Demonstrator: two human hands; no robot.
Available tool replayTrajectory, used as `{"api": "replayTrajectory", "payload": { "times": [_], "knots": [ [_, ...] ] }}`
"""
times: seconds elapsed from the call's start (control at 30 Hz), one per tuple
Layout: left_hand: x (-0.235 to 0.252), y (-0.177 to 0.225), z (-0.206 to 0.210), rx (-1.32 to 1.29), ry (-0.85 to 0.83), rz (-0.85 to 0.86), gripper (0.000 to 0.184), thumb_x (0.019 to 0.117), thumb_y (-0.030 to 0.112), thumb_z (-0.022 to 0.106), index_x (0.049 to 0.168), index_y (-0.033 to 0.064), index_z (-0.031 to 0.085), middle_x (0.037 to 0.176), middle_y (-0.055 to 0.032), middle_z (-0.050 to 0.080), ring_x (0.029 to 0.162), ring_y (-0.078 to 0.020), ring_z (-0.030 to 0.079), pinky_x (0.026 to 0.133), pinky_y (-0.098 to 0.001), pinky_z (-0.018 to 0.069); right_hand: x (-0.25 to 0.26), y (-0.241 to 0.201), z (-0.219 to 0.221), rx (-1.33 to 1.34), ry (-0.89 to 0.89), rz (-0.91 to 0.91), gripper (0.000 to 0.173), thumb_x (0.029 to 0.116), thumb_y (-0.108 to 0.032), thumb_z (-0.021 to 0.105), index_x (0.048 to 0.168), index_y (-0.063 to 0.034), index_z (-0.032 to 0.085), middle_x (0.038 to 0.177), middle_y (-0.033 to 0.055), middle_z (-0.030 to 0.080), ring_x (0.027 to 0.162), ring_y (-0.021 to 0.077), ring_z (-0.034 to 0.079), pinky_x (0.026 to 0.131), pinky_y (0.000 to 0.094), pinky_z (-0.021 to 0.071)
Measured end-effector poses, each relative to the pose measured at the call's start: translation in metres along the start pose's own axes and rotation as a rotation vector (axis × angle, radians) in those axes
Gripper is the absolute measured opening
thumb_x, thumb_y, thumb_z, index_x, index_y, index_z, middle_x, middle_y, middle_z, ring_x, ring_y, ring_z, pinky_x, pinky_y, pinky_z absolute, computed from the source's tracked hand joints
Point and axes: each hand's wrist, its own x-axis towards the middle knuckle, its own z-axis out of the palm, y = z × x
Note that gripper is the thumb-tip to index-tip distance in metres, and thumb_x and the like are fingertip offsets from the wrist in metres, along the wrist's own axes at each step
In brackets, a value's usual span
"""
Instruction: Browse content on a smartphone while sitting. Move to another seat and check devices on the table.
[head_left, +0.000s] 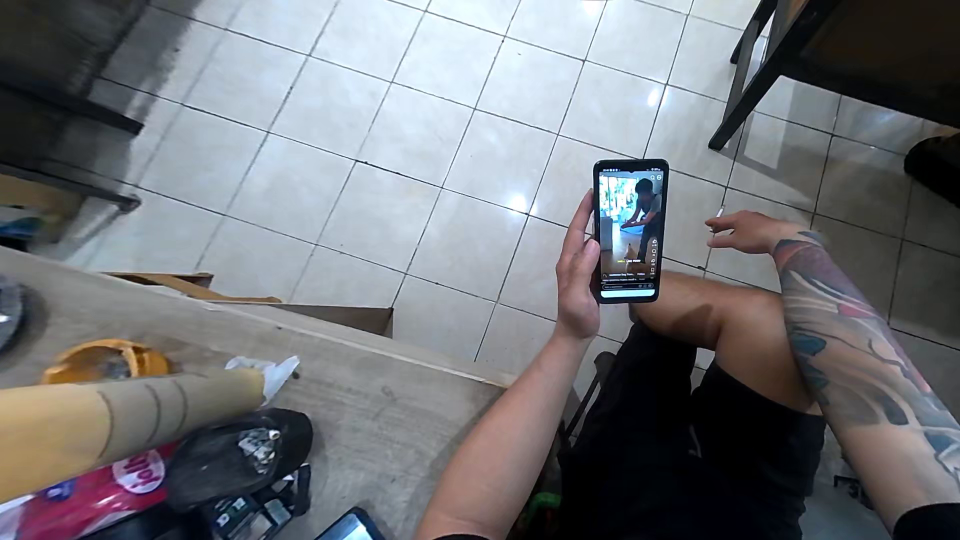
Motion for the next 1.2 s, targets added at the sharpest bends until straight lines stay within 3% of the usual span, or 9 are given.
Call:
{"api": "replayTrajectory", "payload": {
  "times": [0.07, 0.17, 0.33, 1.2],
  "knots": [
    [-0.0013, 0.0003, 0.0007, 0.006, -0.002, 0.011, 0.06, 0.1043, 0.034, 0.024, 0.163, 0.0243, 0.021, 0.142, -0.0124, 0.056, 0.109, -0.0228, 0.066, 0.084, -0.042, 0.0601, 0.0003, 0.0007, -0.0002, 0.0, 0.003, -0.001, 0.06, 0.1005, -0.035, 0.067, 0.151, -0.0071, 0.05, 0.143, 0.0179, 0.06, 0.135, 0.0375, 0.054, 0.113, 0.0606, 0.0395],
    [0.001, -0.0003, -0.0002, 0.016, 0.001, 0.01, 0.06, 0.1043, 0.033, 0.024, 0.164, 0.0232, 0.021, 0.144, -0.0128, 0.055, 0.113, -0.0233, 0.065, 0.089, -0.0427, 0.0589, 0.0007, 0.0012, -0.0011, -0.001, 0.003, -0.003, 0.06, 0.1006, -0.035, 0.067, 0.151, -0.0072, 0.051, 0.142, 0.018, 0.061, 0.136, 0.0376, 0.054, 0.114, 0.0614, 0.0381],
    [-0.0018, -0.0003, -0.0001, 0.003, 0.001, 0.012, 0.06, 0.1047, 0.036, 0.025, 0.163, 0.0243, 0.021, 0.141, -0.012, 0.057, 0.107, -0.022, 0.067, 0.082, -0.0411, 0.0606, 0.0008, 0.0017, -0.0004, 0.017, 0.008, 0.006, 0.061, 0.0998, -0.036, 0.068, 0.152, -0.0085, 0.05, 0.143, 0.0173, 0.061, 0.135, 0.0379, 0.054, 0.113, 0.0613, 0.0395],
    [-0.0012, -0.0005, -0.0004, 0.026, -0.007, 0.017, 0.061, 0.1042, 0.036, 0.023, 0.164, 0.0239, 0.019, 0.141, -0.0127, 0.057, 0.11, -0.0226, 0.066, 0.084, -0.0419, 0.0599, 0.0004, 0.0004, -0.0005, 0.008, 0.011, -0.003, 0.061, 0.1005, -0.035, 0.067, 0.152, -0.0073, 0.05, 0.143, 0.0186, 0.06, 0.135, 0.0387, 0.054, 0.113, 0.0615, 0.0392]
  ]
}}
